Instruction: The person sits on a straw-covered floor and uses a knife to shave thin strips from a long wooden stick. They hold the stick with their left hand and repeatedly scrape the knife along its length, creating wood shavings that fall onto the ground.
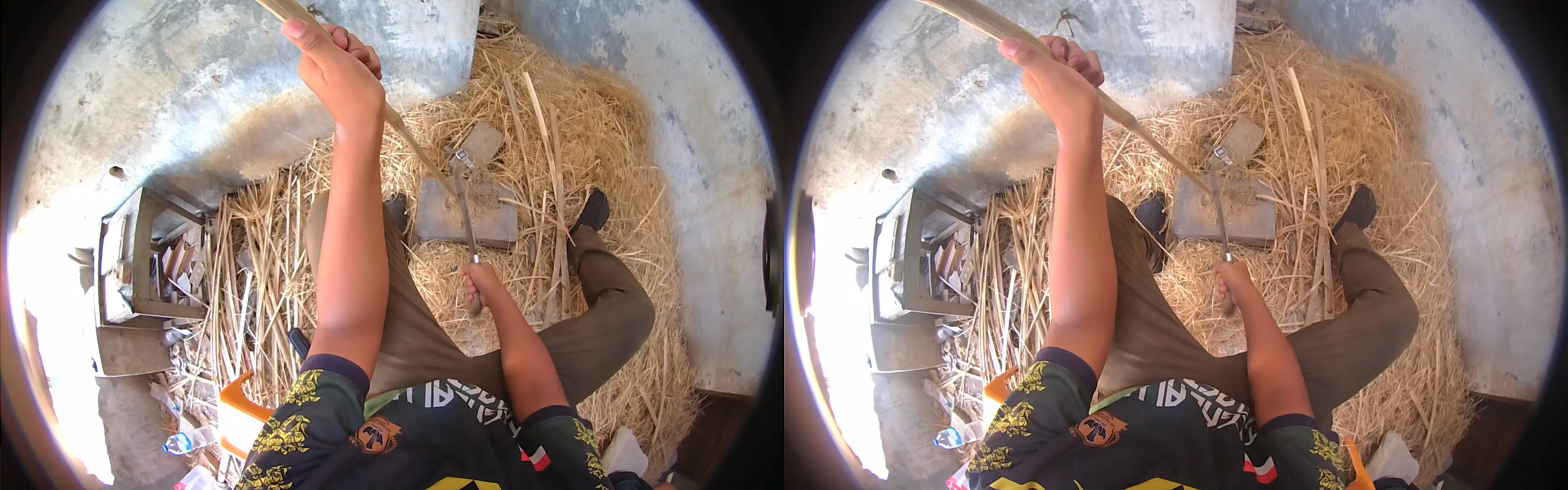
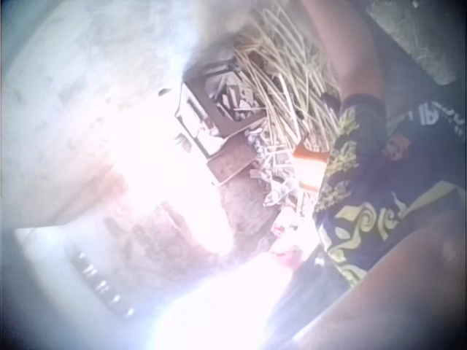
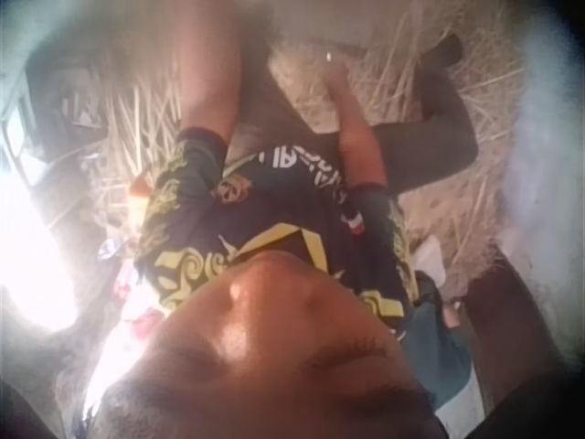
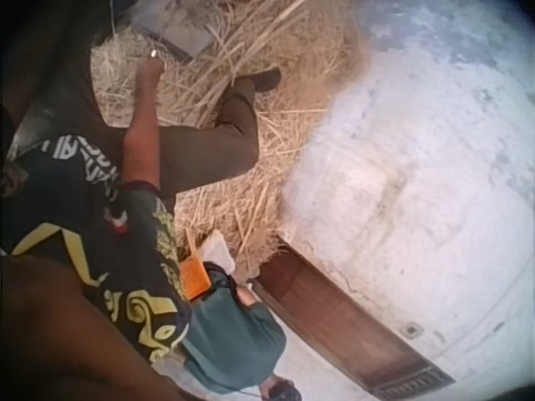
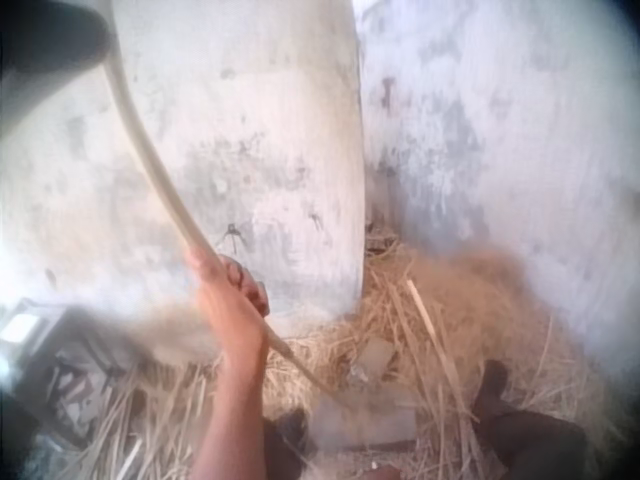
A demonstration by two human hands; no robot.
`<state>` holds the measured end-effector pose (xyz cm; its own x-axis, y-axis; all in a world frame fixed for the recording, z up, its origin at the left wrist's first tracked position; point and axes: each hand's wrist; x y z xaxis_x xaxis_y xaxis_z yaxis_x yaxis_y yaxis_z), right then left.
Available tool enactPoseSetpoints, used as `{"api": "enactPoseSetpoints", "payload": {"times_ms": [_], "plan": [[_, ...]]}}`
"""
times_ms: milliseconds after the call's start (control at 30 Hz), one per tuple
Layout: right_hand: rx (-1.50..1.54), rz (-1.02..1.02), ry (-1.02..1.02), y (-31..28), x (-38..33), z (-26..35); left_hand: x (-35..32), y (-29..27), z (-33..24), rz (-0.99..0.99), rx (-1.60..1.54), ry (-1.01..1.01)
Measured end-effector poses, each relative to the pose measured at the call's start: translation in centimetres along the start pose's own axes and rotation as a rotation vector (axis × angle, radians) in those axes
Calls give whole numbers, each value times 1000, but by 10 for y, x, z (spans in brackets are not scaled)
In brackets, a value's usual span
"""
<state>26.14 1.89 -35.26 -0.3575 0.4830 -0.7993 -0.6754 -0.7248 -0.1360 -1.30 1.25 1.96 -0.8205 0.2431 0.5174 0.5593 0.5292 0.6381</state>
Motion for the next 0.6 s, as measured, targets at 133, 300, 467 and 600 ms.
{"api": "enactPoseSetpoints", "payload": {"times_ms": [133, 300, 467, 600], "plan": [[520, 356, 6, 0, -28, 29, 2, -4, -1, -53, 25, -17], [138, -204, -399, 17, -80, 79, 7, -13, 3, -54, 49, 3], [-218, -592, -654, 18, -57, 56, 7, -11, 4, -52, 55, 23], [-524, -617, -290, 11, -9, -14, 5, -7, 3, -43, 34, 10]]}}
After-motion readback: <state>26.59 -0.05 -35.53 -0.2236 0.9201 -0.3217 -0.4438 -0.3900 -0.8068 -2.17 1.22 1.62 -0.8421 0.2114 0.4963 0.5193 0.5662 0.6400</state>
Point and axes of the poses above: each hand's wrist, its own x-axis towards the middle knuckle, its own y-axis out of the palm, z = x × y, and after that the axes turned 13 degrees about -x, right-handed
